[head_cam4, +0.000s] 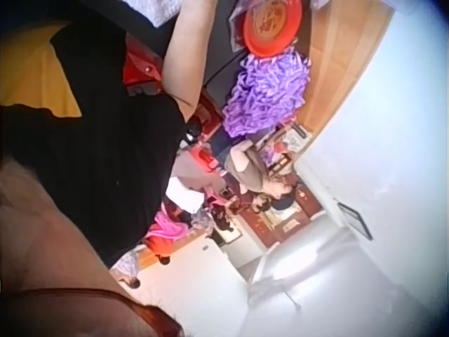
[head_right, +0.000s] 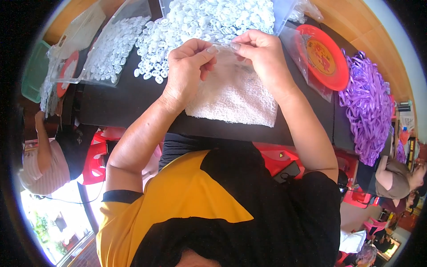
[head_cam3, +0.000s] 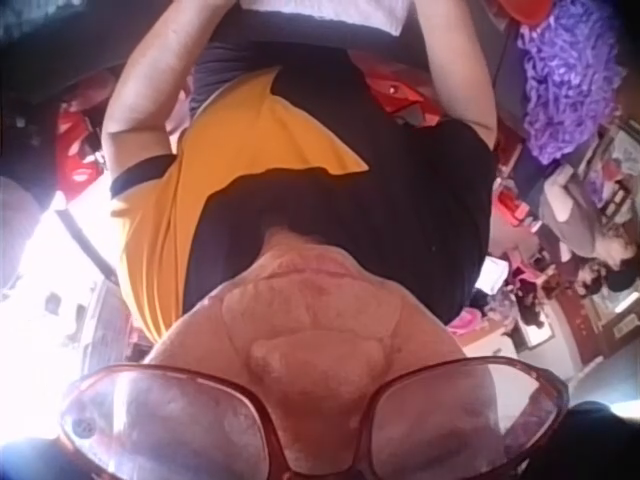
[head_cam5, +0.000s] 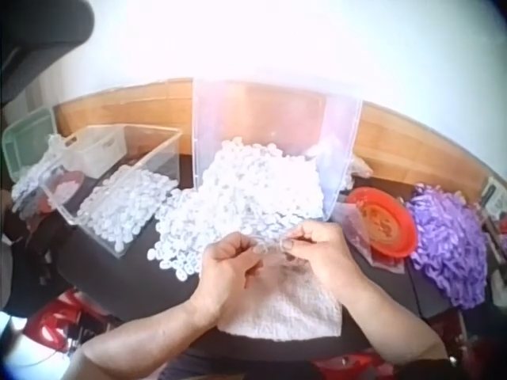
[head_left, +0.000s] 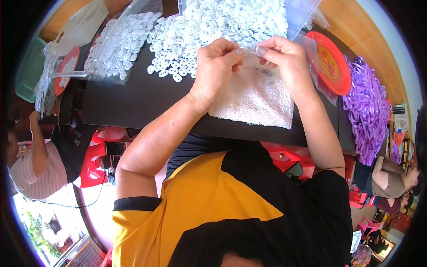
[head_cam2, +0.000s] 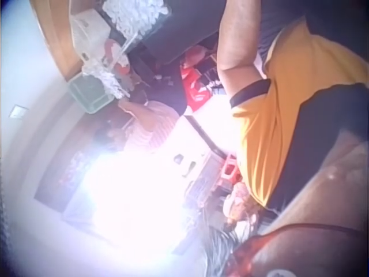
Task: Inspecting and sorting small white plastic components on a table in a workshop.
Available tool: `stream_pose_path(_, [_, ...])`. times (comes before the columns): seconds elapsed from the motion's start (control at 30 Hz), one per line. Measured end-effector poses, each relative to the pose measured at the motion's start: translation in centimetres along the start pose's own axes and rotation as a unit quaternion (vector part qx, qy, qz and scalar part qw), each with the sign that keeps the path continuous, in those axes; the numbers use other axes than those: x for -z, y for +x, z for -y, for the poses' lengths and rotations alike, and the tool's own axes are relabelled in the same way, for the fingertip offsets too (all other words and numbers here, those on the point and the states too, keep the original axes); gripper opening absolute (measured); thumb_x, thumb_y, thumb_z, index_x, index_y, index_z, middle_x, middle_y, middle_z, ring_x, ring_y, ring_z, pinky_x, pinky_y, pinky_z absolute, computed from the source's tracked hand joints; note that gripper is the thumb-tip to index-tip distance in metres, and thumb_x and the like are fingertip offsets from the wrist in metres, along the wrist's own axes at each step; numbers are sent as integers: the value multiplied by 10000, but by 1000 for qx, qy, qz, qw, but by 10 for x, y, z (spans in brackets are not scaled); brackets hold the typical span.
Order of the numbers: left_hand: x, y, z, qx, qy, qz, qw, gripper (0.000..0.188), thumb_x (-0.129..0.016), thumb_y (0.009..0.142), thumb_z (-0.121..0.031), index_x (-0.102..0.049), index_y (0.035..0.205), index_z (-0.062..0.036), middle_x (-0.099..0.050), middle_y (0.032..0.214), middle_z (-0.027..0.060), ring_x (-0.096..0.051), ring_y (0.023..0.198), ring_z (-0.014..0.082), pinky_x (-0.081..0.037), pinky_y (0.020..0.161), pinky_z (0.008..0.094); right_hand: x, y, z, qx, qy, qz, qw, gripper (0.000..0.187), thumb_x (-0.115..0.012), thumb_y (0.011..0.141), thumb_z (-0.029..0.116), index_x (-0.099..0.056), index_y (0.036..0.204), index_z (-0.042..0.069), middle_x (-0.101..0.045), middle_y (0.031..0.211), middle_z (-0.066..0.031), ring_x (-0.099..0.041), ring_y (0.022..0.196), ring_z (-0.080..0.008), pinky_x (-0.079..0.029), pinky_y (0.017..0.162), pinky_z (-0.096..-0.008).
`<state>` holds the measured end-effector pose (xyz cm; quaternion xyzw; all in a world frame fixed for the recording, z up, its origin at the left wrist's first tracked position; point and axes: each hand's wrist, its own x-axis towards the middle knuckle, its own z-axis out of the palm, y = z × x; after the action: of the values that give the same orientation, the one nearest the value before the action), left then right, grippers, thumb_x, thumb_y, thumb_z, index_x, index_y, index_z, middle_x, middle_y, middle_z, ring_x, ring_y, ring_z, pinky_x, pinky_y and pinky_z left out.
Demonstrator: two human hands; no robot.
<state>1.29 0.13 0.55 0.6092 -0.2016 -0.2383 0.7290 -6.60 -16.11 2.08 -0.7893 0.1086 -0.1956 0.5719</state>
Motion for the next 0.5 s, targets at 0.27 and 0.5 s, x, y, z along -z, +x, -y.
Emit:
stream_pose_path(0.27, [-2,-1,0,-9,29,-1,1000,128,-620,912,-117,-629,924,10,-601,730,20,-509,613,60,-380,512,198,2,-1,6,-89,121,27,988,137,-633,885,139,-692,924,23,-669,788,-27,-631,719,-106,-445,660,-234])
stream_pose_path(0.5, [-1,-2,1,-5,48,4,999,119,-630,909,-116,-632,920,3,-604,728,17,-510,609,55,-381,505,191,-2,-4,7,-70,94,32,993,138,-640,882,142,-692,926,23,-671,791,-25,-630,720,-103,-449,662,-236])
